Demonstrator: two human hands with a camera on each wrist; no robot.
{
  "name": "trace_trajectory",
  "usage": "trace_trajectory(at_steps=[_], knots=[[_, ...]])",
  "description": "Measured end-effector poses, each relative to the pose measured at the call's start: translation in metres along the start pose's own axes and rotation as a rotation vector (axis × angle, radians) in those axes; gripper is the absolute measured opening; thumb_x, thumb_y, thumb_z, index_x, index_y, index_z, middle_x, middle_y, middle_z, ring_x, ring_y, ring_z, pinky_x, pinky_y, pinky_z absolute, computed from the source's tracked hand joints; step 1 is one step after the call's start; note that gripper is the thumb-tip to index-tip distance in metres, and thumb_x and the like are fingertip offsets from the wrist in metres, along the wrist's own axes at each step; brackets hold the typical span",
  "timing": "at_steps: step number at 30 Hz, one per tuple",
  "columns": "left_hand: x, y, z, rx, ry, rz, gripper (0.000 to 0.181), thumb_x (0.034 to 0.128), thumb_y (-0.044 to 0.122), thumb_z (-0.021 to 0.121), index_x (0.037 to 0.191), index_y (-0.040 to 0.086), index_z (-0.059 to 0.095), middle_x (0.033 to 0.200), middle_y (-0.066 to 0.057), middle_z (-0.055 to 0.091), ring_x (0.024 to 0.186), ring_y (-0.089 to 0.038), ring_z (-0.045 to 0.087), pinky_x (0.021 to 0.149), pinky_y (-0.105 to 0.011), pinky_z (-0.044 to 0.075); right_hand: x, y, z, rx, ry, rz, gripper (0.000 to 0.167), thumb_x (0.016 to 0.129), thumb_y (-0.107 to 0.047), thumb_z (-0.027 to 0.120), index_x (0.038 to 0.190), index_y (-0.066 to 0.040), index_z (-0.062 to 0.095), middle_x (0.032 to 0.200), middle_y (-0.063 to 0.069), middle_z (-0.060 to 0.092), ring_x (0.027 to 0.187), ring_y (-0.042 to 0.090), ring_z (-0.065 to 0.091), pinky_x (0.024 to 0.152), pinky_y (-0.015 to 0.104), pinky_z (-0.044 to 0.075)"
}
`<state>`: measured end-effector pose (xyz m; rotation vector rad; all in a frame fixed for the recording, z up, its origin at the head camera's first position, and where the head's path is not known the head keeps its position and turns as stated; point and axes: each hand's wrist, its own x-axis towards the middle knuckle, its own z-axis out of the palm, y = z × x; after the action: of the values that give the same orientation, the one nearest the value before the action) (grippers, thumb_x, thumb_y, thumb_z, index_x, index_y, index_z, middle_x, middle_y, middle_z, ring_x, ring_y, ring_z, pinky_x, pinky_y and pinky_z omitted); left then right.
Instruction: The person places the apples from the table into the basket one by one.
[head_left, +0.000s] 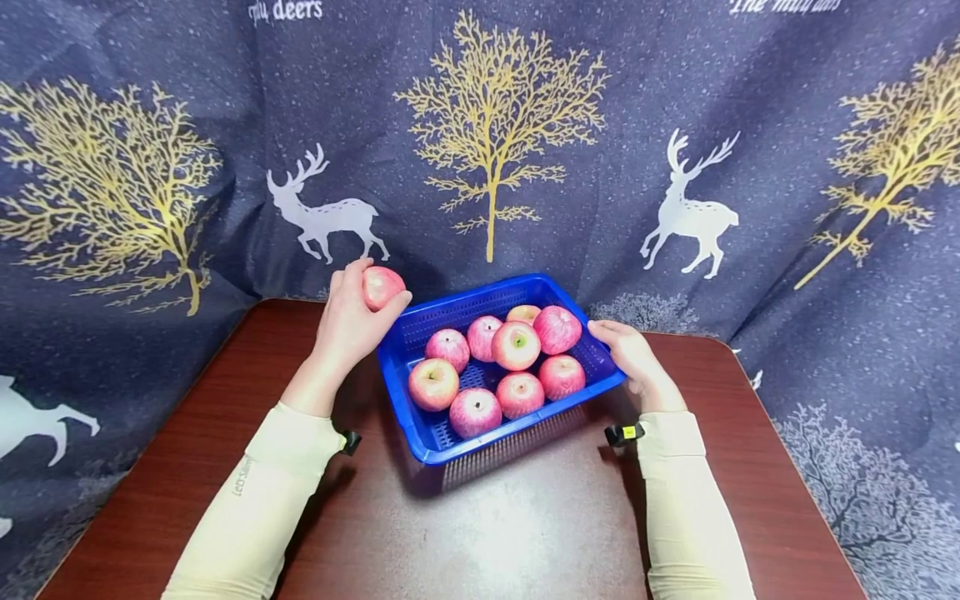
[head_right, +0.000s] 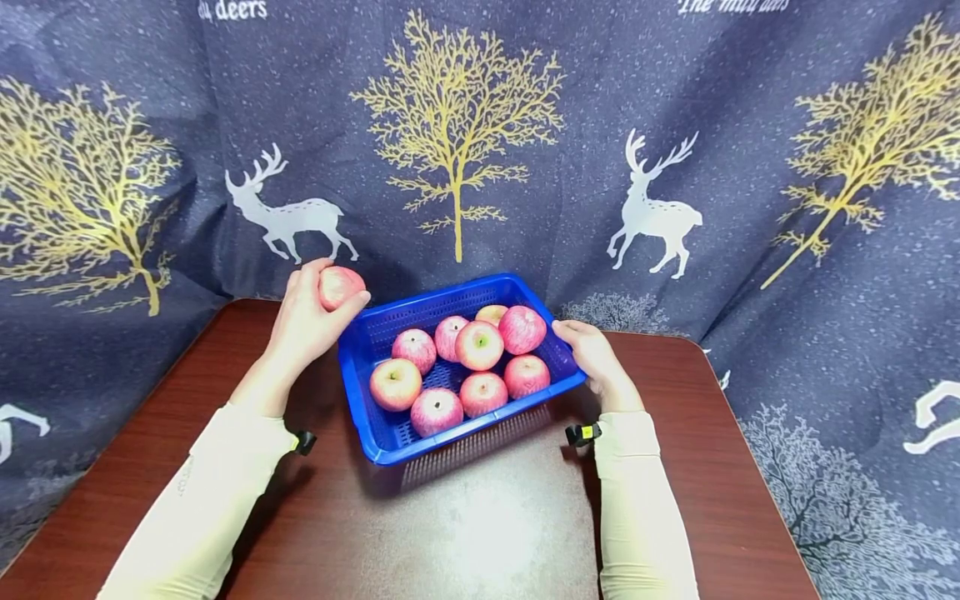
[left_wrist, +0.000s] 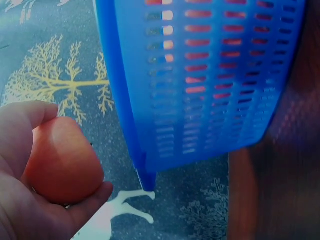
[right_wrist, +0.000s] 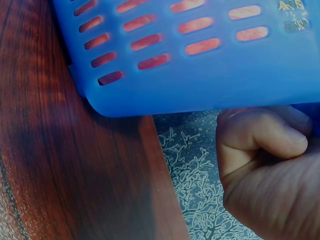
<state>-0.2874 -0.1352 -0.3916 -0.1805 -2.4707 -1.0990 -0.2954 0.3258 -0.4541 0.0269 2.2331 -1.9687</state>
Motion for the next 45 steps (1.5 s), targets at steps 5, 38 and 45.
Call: trace_trajectory(at_steps=[5, 38, 45], knots=[[-0.002, 0.008, 0.003, -0.008, -0.05, 0.017, 0.087, 0.097, 0.051, 0.08, 0.163, 0.007, 0.046, 0.146, -0.028, 0.054, 0.125, -0.047, 0.062, 0.106, -0.066, 0.053, 0.0, 0.0, 0.0, -0.008, 0.001, 0.001, 0.043, 0.114, -0.037, 0.061, 0.135, 0.0, 0.064, 0.097, 0.0, 0.077, 0.081, 0.011, 0.075, 0.071, 0.03, 0.064], [-0.017, 0.043, 0.038, 0.089, -0.339, 0.189, 0.09, 0.0918, 0.053, 0.084, 0.158, 0.002, 0.049, 0.143, -0.021, 0.057, 0.124, -0.038, 0.065, 0.105, -0.058, 0.056, 0.001, -0.001, 0.001, 0.02, 0.002, -0.008, 0.036, 0.114, -0.034, 0.061, 0.131, -0.003, 0.067, 0.094, 0.0, 0.076, 0.08, 0.01, 0.075, 0.07, 0.029, 0.064], [-0.024, 0.046, 0.047, 0.104, -0.398, 0.201, 0.09, 0.0924, 0.055, 0.084, 0.157, 0.004, 0.049, 0.143, -0.019, 0.056, 0.125, -0.037, 0.064, 0.103, -0.057, 0.057, 0.0, 0.0, 0.0, -0.001, 0.002, 0.002, 0.046, 0.114, -0.037, 0.061, 0.138, 0.001, 0.063, 0.097, 0.0, 0.076, 0.082, 0.011, 0.075, 0.072, 0.03, 0.064]])
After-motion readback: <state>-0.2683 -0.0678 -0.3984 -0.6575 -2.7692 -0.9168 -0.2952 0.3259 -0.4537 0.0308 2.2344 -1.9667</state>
